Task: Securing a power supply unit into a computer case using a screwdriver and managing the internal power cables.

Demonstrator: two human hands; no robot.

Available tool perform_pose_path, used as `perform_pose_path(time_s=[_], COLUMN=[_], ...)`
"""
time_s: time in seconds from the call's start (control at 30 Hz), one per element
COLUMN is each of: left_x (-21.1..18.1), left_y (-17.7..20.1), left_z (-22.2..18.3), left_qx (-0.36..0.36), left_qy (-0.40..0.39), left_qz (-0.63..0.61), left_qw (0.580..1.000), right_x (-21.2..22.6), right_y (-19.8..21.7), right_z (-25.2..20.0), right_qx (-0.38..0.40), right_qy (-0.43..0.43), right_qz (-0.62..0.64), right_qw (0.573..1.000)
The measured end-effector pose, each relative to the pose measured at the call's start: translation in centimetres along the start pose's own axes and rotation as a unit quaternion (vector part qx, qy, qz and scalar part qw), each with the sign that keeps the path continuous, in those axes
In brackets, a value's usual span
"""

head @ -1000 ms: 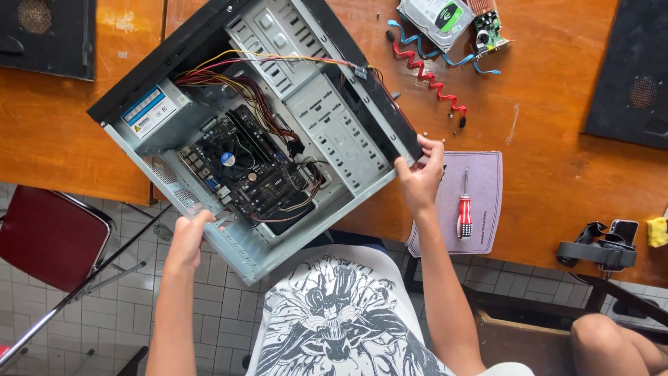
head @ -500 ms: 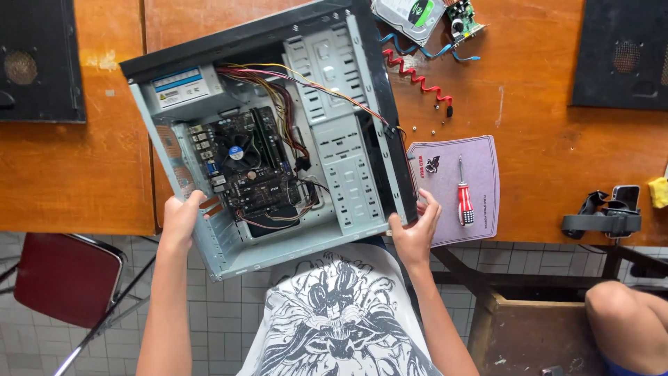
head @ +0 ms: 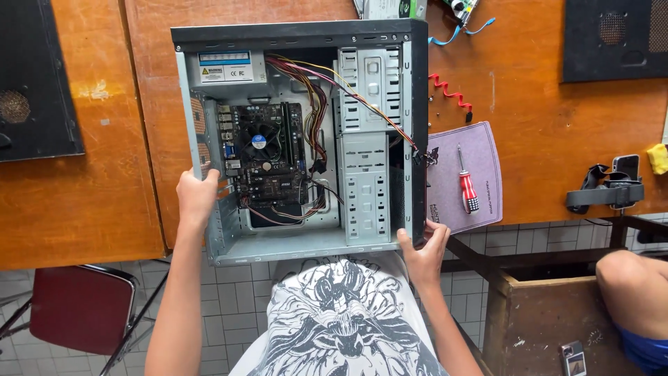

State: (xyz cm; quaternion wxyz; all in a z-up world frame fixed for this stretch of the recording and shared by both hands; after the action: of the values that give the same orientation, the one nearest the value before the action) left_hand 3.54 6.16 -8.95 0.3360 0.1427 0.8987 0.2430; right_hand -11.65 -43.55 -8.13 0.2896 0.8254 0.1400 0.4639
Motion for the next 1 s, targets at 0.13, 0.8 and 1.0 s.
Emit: perform_pose_path(time_s=[0.13, 0.8, 1.0], left_x=[-1.2, -2.0, -12.7], left_y=[0.4, 0.7, -3.8], left_z=[-0.8, -1.3, -10.5], left_qx=[-0.008, -0.082, -0.193], left_qy=[-0.004, -0.041, -0.429], left_qz=[0.006, 0.133, 0.058], left_qw=[1.000, 0.987, 0.880], right_x=[3.0, 17.3, 18.4], right_y=[2.5, 6.2, 3.6], right_z=[5.1, 10.2, 8.9], right_qx=[0.005, 0.113, 0.192], right_qy=[0.057, 0.157, 0.138], right_qz=[0.013, 0.085, 0.246], right_qw=[0.998, 0.977, 0.940])
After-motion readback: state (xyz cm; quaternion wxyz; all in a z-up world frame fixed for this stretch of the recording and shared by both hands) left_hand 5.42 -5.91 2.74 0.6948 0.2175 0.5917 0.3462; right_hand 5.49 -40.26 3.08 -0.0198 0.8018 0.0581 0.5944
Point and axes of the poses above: each hand's wrist, its own z-axis towards the middle knuckle, its own y-axis out of the back of the hand, x = y × z, the point moved 6 cm from there along z, towards the middle knuckle, and after that the axes turned 10 degrees about x, right-handed, at the moved point
